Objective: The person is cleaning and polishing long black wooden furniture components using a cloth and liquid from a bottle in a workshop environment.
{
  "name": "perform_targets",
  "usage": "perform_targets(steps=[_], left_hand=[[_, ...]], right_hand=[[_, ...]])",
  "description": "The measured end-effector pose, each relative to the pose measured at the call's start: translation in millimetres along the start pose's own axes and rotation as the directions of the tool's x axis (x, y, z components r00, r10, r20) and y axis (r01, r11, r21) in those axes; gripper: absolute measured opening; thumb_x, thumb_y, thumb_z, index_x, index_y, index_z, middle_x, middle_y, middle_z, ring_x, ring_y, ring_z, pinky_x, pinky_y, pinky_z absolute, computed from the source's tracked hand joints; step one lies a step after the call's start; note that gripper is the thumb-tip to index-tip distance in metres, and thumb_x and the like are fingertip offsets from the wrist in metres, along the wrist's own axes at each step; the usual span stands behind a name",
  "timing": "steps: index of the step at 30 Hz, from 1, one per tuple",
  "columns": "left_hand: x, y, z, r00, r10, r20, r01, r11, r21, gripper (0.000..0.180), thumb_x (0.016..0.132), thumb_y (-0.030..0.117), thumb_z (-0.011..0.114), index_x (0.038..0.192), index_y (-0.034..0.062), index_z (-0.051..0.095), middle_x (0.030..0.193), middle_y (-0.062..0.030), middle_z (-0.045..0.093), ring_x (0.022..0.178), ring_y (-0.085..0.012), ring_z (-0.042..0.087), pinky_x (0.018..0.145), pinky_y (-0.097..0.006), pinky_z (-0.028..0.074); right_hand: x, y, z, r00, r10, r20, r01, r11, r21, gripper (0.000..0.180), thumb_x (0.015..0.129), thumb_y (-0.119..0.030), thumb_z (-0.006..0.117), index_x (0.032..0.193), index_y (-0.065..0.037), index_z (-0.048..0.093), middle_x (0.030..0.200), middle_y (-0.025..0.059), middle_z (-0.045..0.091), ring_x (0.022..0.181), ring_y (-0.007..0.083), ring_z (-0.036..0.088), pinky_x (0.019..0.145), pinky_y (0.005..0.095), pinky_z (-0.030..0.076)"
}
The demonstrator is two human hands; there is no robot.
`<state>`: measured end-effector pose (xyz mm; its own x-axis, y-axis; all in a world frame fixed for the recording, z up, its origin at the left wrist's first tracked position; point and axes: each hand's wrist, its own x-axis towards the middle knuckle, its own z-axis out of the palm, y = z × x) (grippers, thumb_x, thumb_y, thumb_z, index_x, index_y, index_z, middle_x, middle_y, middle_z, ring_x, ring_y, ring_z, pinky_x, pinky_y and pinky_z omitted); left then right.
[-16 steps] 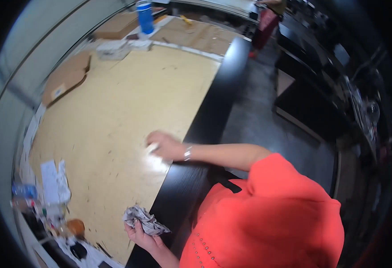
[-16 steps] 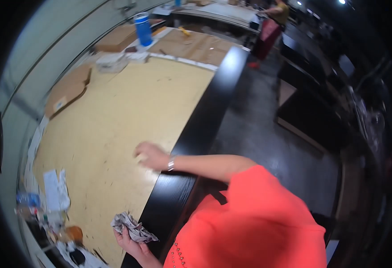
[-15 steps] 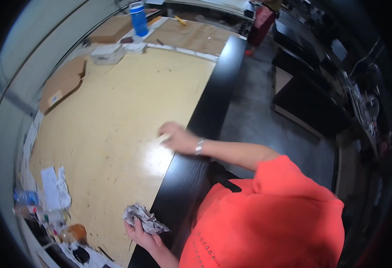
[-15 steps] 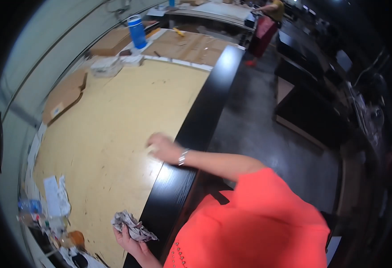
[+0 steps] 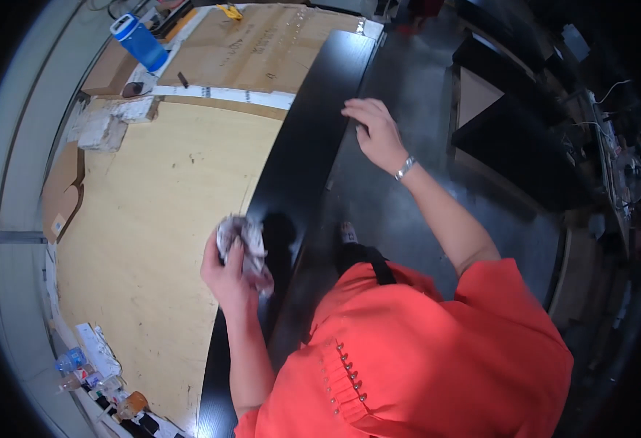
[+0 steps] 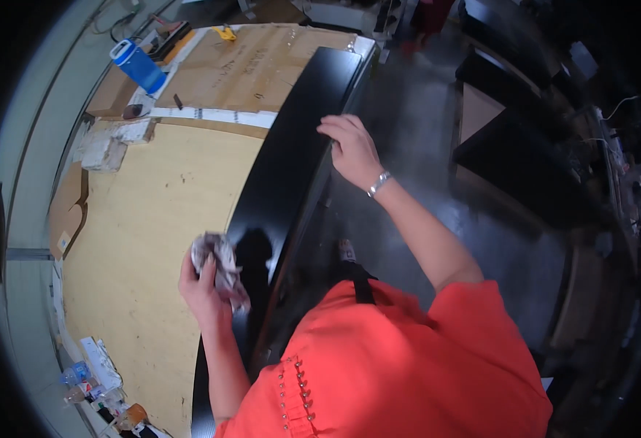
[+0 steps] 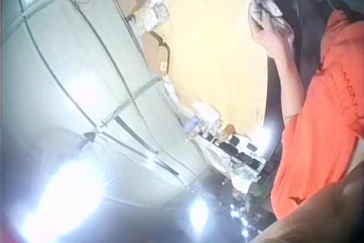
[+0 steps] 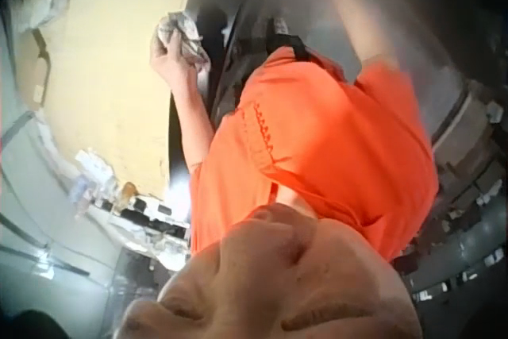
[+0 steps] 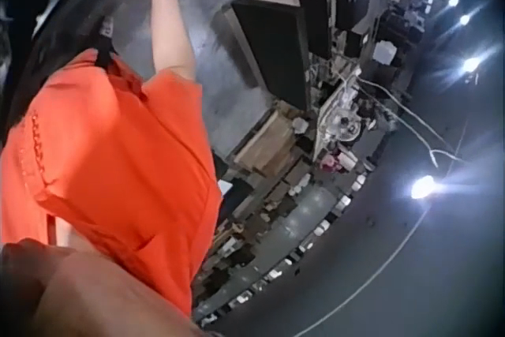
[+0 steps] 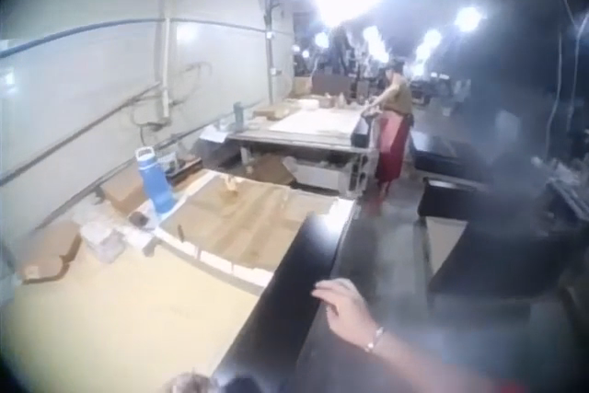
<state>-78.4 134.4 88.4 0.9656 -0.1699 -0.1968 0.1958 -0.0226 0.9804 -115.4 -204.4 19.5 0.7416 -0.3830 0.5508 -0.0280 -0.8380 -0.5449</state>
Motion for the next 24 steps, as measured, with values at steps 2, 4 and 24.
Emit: perform_targets(steps=[2, 4, 24], left_hand=[[22.6, 11.6, 42.7, 0.999, -0.033, 0.042, 0.036, 0.997, -0.065, 0.035, 0.092, -0.007, 0.056, 0.127, -0.0059, 0.059, 0.11, -0.0111, 0.067, 0.095, -0.0178, 0.066, 0.083, -0.03, 0.055], [40.0, 14.4, 78.6, 0.997, -0.023, 0.076, 0.032, 0.993, -0.117, 0.035, 0.092, -0.007, 0.057, 0.127, -0.006, 0.059, 0.109, -0.0107, 0.067, 0.095, -0.0172, 0.066, 0.084, -0.029, 0.054], [131.7, -55.1, 222.9, 0.488, 0.419, 0.766, -0.872, 0.197, 0.449, 0.047, 0.069, -0.01, 0.056, 0.111, 0.0038, 0.071, 0.113, -0.016, 0.059, 0.098, -0.0362, 0.056, 0.084, -0.044, 0.049]], right_hand=[[26.7, 22.2, -1.0, 0.998, -0.041, 0.044, 0.042, 0.999, -0.019, 0.04, 0.072, 0.011, 0.058, 0.106, -0.004, 0.071, 0.121, 0.0095, 0.066, 0.118, 0.0303, 0.056, 0.103, 0.0396, 0.046], [33.6, 50.1, 4.4, 0.997, -0.04, 0.06, 0.042, 0.998, -0.045, 0.041, 0.071, 0.011, 0.057, 0.107, -0.004, 0.071, 0.122, 0.0089, 0.066, 0.119, 0.0297, 0.056, 0.104, 0.0399, 0.046], [35.6, 106.5, 21.3, 0.98, 0.079, 0.183, -0.088, 0.995, 0.039, 0.046, 0.075, 0.008, 0.057, 0.112, -0.014, 0.074, 0.128, 0.0001, 0.066, 0.133, 0.0261, 0.048, 0.116, 0.0503, 0.03]])
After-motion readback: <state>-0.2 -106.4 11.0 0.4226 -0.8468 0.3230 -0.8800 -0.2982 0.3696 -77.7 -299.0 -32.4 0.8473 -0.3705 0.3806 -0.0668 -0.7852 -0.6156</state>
